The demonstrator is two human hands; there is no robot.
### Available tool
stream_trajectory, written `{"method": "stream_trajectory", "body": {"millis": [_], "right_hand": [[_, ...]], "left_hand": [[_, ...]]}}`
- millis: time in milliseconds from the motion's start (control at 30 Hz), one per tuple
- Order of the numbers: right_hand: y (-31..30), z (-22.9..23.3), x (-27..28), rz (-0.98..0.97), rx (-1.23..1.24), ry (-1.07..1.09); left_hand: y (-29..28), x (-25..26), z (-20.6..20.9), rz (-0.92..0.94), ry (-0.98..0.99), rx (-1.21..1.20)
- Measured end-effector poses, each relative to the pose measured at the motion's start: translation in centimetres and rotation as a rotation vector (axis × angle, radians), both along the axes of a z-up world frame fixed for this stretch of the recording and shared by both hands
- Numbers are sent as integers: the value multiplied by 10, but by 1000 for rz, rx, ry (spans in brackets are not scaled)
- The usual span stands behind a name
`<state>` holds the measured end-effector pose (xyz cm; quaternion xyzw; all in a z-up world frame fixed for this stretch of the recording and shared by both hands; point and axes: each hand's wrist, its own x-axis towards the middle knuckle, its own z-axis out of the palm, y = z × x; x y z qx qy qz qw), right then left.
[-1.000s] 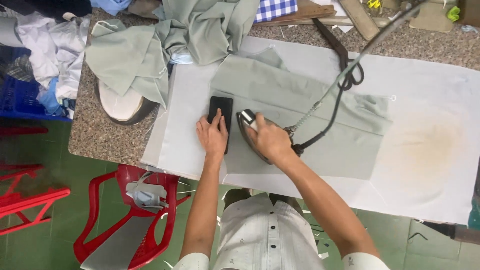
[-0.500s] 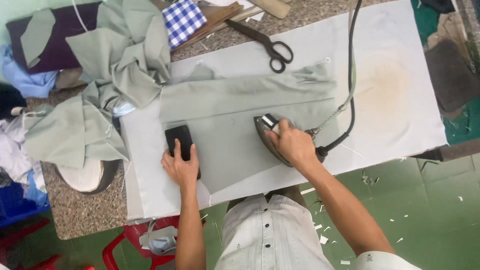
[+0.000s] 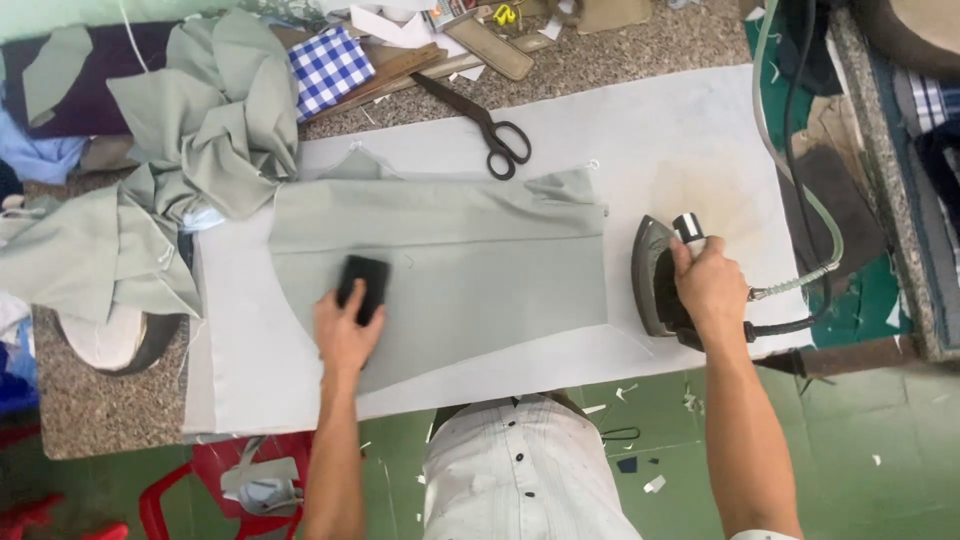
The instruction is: The person lays a light green fabric piece on a white ironing board, smooths it, and uses a steam iron to press the material. They repeatedly fold the fabric and iron different sections, using a black rectangular pad to hold the fabric in place during pressing.
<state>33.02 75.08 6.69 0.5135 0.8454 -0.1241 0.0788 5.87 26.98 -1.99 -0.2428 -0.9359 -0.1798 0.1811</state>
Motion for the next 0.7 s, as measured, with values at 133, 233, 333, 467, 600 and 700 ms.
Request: {"method": "stream_trajectory", "body": {"millis": [133,233,333,467,600,700], "right_hand": [[57,-14,-27,57,78,19],[82,-6,-53,98,43,36],[91,-5,-62,146,7,73],[80,-16,-45,440,601,386],[-4,-5,-39,690,831,672],[-65,-48,-25,739,812,676]], "left_hand": [[118,93,-7,-485,-257,29],[193,148,-12,-747,-306,-75],[209,158,-5,-822,-289,-182],[138,119,1,-626,-330,-168],[-1,63,-11,-384,-164,-8],[-99,34,-8,-62,-74,-33]]}}
